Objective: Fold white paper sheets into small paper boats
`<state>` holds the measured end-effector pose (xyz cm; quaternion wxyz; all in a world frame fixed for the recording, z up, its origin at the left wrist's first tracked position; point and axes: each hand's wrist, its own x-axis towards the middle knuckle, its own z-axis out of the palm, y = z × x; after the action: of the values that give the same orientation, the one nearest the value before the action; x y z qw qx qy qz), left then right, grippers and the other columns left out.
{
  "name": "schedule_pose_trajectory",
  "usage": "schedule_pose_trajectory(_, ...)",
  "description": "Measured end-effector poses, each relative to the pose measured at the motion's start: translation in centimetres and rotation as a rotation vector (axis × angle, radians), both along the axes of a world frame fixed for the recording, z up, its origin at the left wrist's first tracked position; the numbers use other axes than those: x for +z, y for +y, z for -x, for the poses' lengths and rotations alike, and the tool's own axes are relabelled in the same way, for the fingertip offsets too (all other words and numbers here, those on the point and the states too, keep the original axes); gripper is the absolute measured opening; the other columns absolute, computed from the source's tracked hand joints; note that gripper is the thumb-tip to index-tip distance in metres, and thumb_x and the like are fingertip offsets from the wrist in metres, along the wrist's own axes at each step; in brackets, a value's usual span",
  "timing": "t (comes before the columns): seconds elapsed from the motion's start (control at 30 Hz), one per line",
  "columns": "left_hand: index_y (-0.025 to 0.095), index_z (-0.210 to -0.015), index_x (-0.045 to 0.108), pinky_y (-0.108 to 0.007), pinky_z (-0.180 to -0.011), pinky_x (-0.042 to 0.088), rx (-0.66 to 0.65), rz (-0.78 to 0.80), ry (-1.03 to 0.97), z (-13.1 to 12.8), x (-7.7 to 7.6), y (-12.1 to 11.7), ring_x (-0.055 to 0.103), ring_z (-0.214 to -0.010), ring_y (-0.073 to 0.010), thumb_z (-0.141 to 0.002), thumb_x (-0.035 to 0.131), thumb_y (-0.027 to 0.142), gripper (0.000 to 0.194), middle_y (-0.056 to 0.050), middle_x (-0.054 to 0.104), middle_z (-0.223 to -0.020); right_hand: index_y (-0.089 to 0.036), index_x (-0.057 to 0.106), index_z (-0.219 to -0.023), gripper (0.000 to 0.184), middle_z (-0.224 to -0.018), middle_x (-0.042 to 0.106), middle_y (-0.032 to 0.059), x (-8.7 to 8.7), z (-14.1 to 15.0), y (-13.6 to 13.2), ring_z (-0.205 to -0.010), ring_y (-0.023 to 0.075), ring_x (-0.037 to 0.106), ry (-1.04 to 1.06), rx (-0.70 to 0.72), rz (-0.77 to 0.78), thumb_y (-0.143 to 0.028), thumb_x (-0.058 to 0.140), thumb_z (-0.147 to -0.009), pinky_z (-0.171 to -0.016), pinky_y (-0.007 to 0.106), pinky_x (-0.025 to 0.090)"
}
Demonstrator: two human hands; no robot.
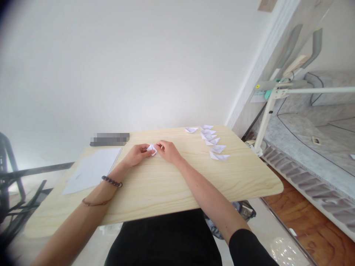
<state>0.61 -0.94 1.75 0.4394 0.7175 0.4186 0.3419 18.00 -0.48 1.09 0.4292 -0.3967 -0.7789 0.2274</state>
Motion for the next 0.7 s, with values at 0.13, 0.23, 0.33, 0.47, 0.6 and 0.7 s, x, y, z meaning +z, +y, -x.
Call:
schedule_pose_trajectory(0.13, 0.012, -0.075, 0.062, -0.023, -0.06, 0.039, -0.016, -0.049, 0.042, 0.06, 0.33, -0.21, 0.053, -0.064, -0.013, -0.07, 0.055, 0.048, 0.037, -0.003, 0.061, -0.071, -0.015, 0.057, -0.078, 0.02, -0.07, 0.057, -0.0007, 0.0, -0.02, 0.02, -0.051, 0.0055, 0.043, 0.0, 0.056, 0.022, -0.03, 0.044, -0.078, -0.051, 0.018, 0.033)
schedule_pose_trajectory(0.23, 0.012, -0.076, 0.063, -0.023, -0.06, 0.039, -0.023, -0.048, 0.041, 0.08, 0.43, -0.28, 0.053, -0.065, -0.0134, -0.071, 0.054, 0.047, 0.037, -0.003, 0.061, -0.071, -0.014, 0.056, -0.078, 0.018, -0.07, 0.056, -0.0009, 0.12, -0.06, -0.07, -0.051, 0.0053, 0.043, -0.001, 0.066, 0.037, -0.029, 0.045, -0.078, -0.05, 0.018, 0.033)
schedule_pose_trajectory(0.33, 0.012, -0.075, 0.064, -0.022, -0.06, 0.04, -0.013, -0.035, 0.037, 0.09, 0.49, -0.29, 0.052, -0.065, -0.0135, -0.071, 0.053, 0.049, 0.038, -0.003, 0.061, -0.07, -0.015, 0.055, -0.077, 0.019, -0.068, 0.055, -0.0008, 0.36, -0.05, -0.24, -0.051, 0.0057, 0.043, -0.004, 0.061, 0.037, -0.03, 0.045, -0.078, -0.05, 0.018, 0.033)
schedule_pose_trajectory(0.47, 0.013, -0.076, 0.065, -0.024, -0.061, 0.042, 0.011, -0.011, 0.031, 0.02, 0.48, -0.15, 0.053, -0.064, -0.0144, -0.07, 0.053, 0.051, 0.041, -0.003, 0.062, -0.068, -0.015, 0.055, -0.074, 0.021, -0.068, 0.056, -0.0001, 0.54, 0.05, -0.31, -0.051, 0.006, 0.043, 0.026, 0.029, 0.006, -0.031, 0.044, -0.078, -0.051, 0.019, 0.034)
schedule_pose_trajectory(0.6, 0.013, -0.08, 0.066, -0.025, -0.062, 0.043, 0.022, 0.012, 0.014, -0.11, 0.32, 0.09, 0.055, -0.066, -0.0158, -0.067, 0.055, 0.052, 0.042, -0.004, 0.063, -0.07, -0.015, 0.056, -0.074, 0.021, -0.07, 0.057, 0.0003, 0.37, 0.1, -0.14, -0.052, 0.0064, 0.044, 0.045, -0.002, 0.006, -0.032, 0.044, -0.078, -0.052, 0.019, 0.035)
schedule_pose_trajectory(0.7, 0.012, -0.081, 0.066, -0.024, -0.059, 0.042, 0.046, 0.017, 0.029, -0.11, 0.17, 0.14, 0.056, -0.066, -0.0163, -0.064, 0.058, 0.052, 0.044, -0.004, 0.064, -0.069, -0.015, 0.056, -0.075, 0.02, -0.069, 0.057, 0.0, 0.15, 0.05, 0.01, -0.052, 0.0062, 0.044, 0.044, 0.0, 0.04, -0.031, 0.044, -0.077, -0.051, 0.019, 0.035)
